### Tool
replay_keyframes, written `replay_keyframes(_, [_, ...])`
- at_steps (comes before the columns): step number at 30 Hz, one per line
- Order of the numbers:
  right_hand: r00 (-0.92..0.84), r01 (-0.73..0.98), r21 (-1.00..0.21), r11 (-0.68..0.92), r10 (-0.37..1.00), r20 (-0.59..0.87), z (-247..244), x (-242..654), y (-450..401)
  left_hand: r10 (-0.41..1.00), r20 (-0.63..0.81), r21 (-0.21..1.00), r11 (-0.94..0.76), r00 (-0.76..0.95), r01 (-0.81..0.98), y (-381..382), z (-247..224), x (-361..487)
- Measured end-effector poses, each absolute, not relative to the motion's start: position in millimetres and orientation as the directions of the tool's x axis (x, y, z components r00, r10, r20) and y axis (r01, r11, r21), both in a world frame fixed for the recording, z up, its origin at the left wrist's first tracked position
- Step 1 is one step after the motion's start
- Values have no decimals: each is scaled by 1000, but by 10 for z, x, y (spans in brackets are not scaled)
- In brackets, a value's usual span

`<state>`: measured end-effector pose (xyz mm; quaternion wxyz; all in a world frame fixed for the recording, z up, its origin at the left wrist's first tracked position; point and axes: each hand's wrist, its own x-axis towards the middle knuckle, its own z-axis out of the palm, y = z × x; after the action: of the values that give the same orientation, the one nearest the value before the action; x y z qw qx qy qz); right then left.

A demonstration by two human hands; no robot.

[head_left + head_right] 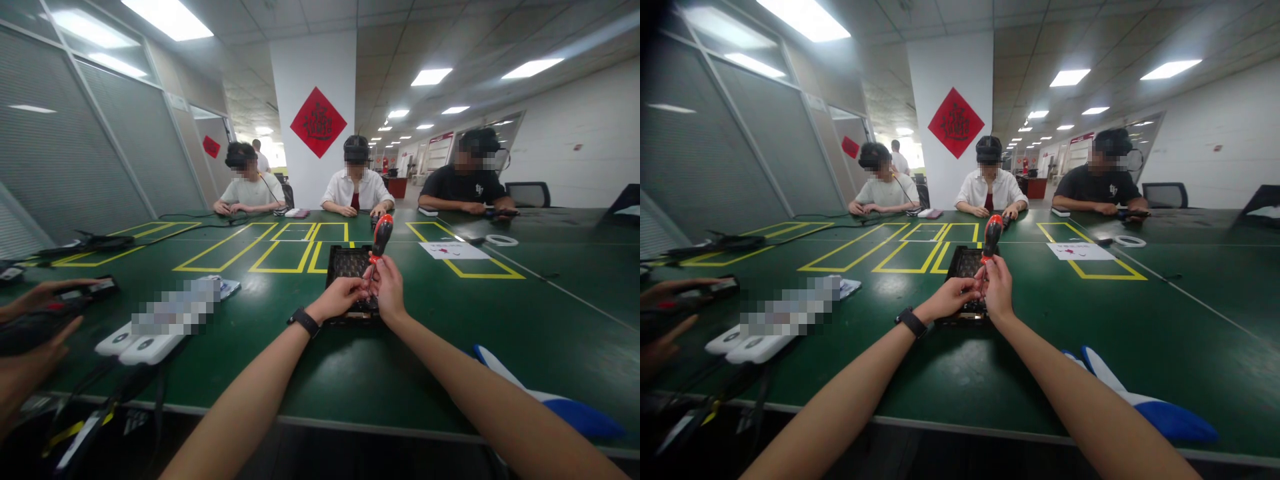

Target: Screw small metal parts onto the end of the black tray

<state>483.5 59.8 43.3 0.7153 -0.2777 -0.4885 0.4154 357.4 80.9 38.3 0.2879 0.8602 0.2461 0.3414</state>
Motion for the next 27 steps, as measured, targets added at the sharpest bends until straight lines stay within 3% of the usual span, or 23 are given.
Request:
replay_keyframes(8, [205, -319, -783, 534, 845, 493, 421, 4813, 593, 686, 458, 670, -684, 565, 288, 842, 335, 3589])
replay_keyframes(15, [203, -311, -789, 530, 848, 489, 429, 4823, 602, 663, 418, 726, -654, 621, 211, 817, 365, 3590])
replay_keyframes(21, [221, -276, -795, 540, 841, 494, 433, 4811, 592, 722, 449, 735, -634, 527, 242, 849, 319, 3598])
replay_keyframes(27, [190, -278, -801, 530, 848, 495, 466, 4813, 545, 682, 411, 761, -622, 605, 184, 828, 359, 3576])
